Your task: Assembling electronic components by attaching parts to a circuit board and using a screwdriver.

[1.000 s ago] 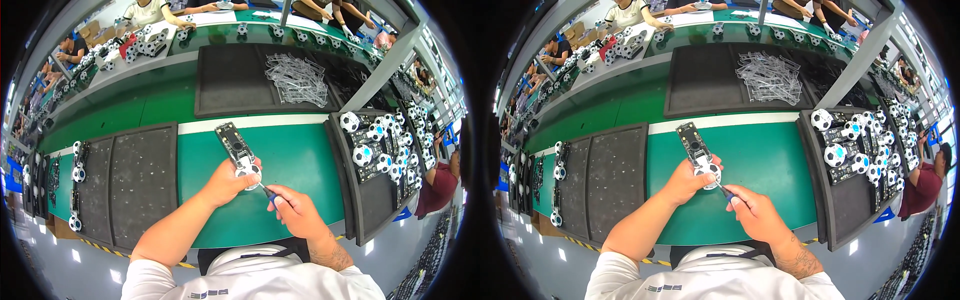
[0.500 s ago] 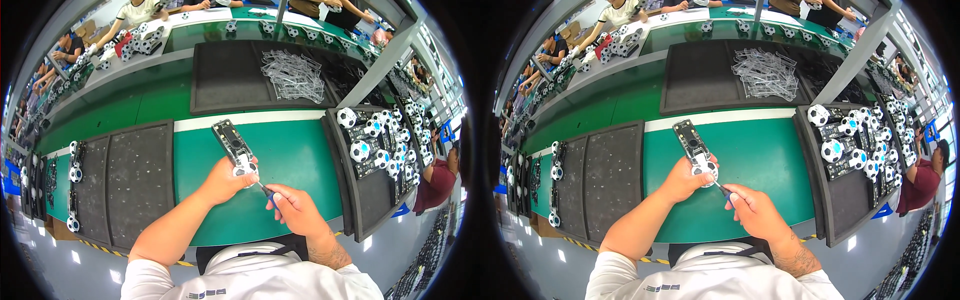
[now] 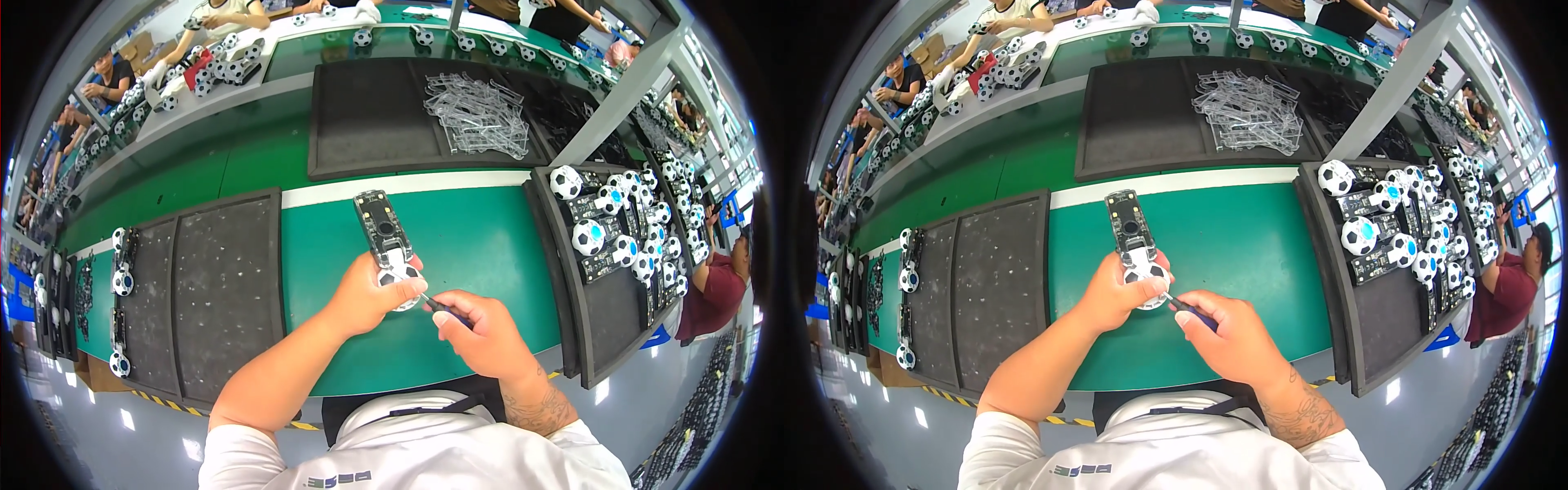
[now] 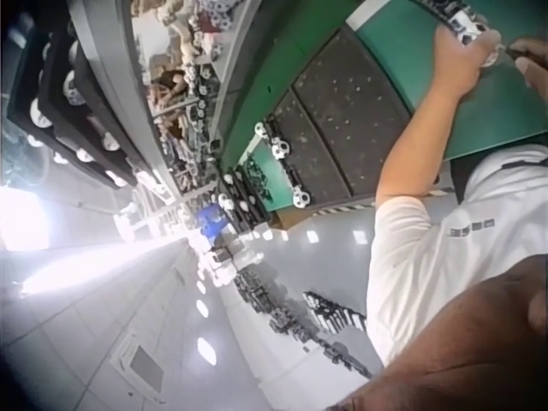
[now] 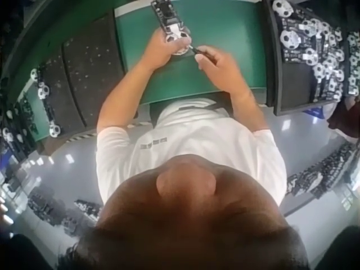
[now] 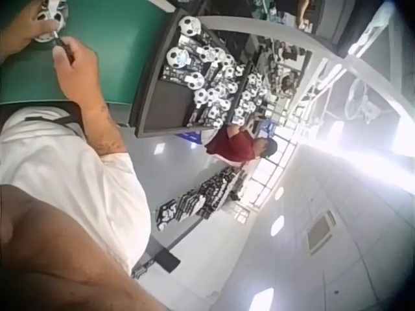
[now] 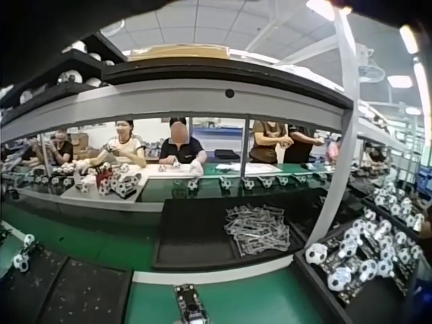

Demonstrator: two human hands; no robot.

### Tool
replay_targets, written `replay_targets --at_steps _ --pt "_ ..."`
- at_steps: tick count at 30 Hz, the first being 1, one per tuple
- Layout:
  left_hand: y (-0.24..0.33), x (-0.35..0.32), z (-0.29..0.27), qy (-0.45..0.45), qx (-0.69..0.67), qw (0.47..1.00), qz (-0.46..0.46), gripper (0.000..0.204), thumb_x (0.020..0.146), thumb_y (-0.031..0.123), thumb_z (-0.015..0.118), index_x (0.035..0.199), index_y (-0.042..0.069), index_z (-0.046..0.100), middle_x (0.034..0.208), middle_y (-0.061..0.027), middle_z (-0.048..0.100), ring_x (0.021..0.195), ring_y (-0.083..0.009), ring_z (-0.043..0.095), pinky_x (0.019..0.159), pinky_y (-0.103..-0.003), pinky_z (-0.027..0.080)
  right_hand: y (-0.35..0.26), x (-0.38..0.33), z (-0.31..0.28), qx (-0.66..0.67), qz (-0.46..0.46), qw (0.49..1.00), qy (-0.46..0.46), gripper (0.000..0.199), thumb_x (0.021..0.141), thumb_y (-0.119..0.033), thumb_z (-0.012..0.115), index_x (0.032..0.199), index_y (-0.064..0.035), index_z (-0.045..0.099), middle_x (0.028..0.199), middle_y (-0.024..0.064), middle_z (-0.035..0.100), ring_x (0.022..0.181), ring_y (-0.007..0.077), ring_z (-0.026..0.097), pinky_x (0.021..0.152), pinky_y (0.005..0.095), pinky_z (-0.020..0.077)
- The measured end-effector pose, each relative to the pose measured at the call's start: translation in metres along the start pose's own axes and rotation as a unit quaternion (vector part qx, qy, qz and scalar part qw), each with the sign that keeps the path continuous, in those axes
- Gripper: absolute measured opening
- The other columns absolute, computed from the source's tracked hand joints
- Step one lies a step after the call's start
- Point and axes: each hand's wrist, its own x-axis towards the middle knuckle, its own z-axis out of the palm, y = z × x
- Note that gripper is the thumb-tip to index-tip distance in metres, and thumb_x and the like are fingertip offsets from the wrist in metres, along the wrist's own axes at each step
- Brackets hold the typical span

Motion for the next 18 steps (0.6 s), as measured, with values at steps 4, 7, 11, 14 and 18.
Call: replay_targets --at_steps 4,7,11,14,18 --pt "-0.005 0.005 -0.005 -0.003 -0.068 0.998 0.009 0.033 0.088 0.017 0.081 0.114 0.003 0.067 0.098 -0.0096 0.072 0.08 -0.0172 0.066 0.075 -0.03 0.054 0.007 0.009 0.01 0.028 -0.006 1.0 0.008 0.018 0.1 -0.005 0.06 0.114 -0.0013 0.071 0.079 0.0003 0.064 0.066 0.0081 0.051 0.059 0.0222 0.0406" --pt "-0.006 0.002 -0.005 -0.032 -0.147 0.989 -0.004 0.034 0.087 0.012 0.079 0.117 0.003 0.066 0.103 -0.0127 0.071 0.088 -0.02 0.067 0.081 -0.033 0.056 0.001 0.008 0.015 0.023 -0.013 1.0 0.004 0.018 0.1 -0.006 0.06 0.113 -0.0017 0.071 0.079 0.0002 0.064 0.067 0.0082 0.051 0.06 0.0224 0.0411" --pt "-0.008 0.002 -0.001 -0.041 -0.213 0.976 0.0 0.034 0.088 0.009 0.077 0.118 0.002 0.064 0.106 -0.0143 0.071 0.092 -0.0214 0.067 0.084 -0.035 0.057 -0.003 0.008 0.013 0.007 -0.022 1.0 0.003 0.017 0.1 -0.007 0.06 0.112 -0.0022 0.071 0.079 0.0001 0.064 0.067 0.0085 0.051 0.061 0.0228 0.0417" --pt "-0.009 0.003 0.003 0.03 -0.179 0.982 0.049 0.027 0.09 0.011 0.078 0.113 0.003 0.067 0.099 -0.0098 0.07 0.082 -0.0169 0.065 0.077 -0.03 0.054 -0.003 0.012 0.009 -0.029 -0.021 0.999 0.001 0.017 0.1 -0.007 0.06 0.113 -0.0027 0.071 0.079 0.0 0.063 0.068 0.009 0.052 0.061 0.0235 0.0421" --pt "0.002 0.006 0.006 0.067 -0.136 0.986 0.064 0.029 0.089 0.01 0.079 0.114 0.003 0.066 0.099 -0.009 0.07 0.083 -0.0163 0.065 0.077 -0.03 0.054 0.003 0.009 0.013 -0.041 -0.03 0.997 0.058 0.017 0.1 -0.007 0.06 0.113 -0.0034 0.07 0.079 0.0002 0.064 0.068 0.0098 0.052 0.061 0.0246 0.0426"
